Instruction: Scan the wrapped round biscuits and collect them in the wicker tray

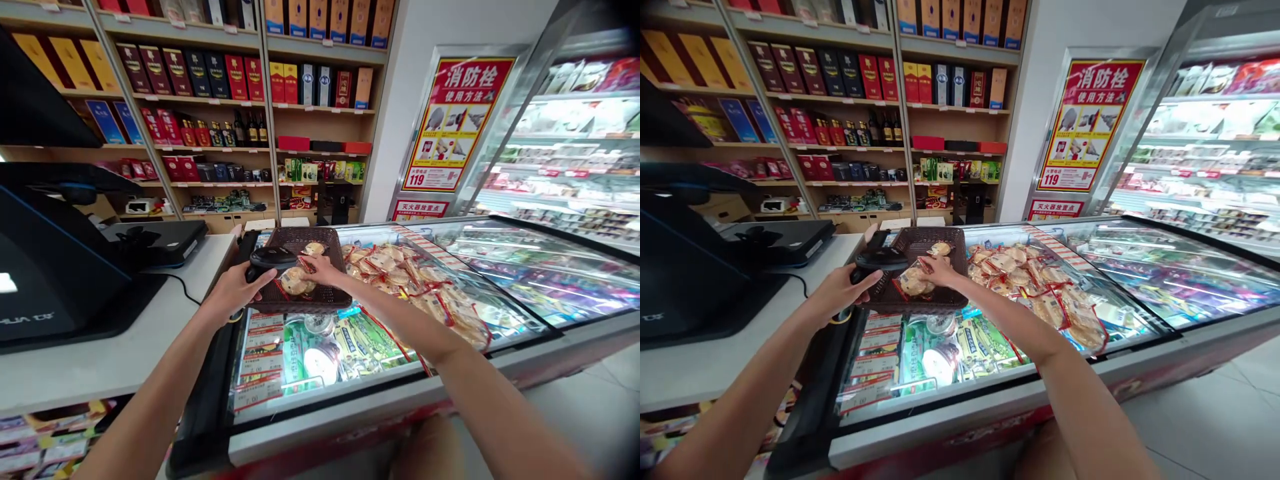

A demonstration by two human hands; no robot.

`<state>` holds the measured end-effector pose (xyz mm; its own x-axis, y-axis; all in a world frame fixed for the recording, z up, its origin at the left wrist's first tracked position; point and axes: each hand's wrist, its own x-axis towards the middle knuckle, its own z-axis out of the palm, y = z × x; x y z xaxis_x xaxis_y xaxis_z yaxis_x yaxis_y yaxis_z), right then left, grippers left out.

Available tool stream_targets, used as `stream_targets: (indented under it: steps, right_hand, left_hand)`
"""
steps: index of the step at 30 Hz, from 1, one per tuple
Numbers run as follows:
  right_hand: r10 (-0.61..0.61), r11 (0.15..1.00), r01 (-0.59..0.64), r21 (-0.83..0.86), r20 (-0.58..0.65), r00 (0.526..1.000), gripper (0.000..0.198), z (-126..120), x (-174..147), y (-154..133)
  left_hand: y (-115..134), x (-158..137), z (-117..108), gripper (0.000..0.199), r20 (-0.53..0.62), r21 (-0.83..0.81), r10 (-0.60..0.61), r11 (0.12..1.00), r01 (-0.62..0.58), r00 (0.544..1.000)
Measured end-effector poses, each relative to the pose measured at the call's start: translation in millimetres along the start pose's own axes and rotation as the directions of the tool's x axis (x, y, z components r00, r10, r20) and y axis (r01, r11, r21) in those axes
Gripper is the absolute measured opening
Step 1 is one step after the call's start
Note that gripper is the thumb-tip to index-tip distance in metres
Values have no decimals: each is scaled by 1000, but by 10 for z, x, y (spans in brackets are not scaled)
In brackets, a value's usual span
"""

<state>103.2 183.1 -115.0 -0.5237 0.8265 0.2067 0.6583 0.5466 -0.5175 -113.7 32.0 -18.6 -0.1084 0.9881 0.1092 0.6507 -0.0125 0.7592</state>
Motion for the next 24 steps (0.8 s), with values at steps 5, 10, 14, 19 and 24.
stream_targets:
  steps: [5, 10, 14, 19, 24]
  right_hand:
    - [-170, 985, 165, -52, -105, 980, 55, 103, -143, -70]
    - [-98, 930, 108, 352, -47, 994, 25, 71, -221, -75]
    - [170, 763, -93, 640, -60, 984, 15, -137, -340, -53]
    - [316, 571, -108, 814, -96, 944, 17, -497, -725, 101]
    - [341, 607, -76, 791, -173, 924, 24, -726, -1137, 311]
  left_hand:
    - [169, -32, 153, 56, 10, 57, 26, 998, -26, 1000]
    - [310, -109, 196, 57, 15, 119, 33, 992, -35, 999]
    - [363, -166, 142, 59, 0, 160, 39, 986, -39, 999]
    - [444, -154, 203, 59, 11, 295, 93, 951, -92, 996]
    - [619, -101, 491, 58, 74, 399, 173, 898, -188, 982]
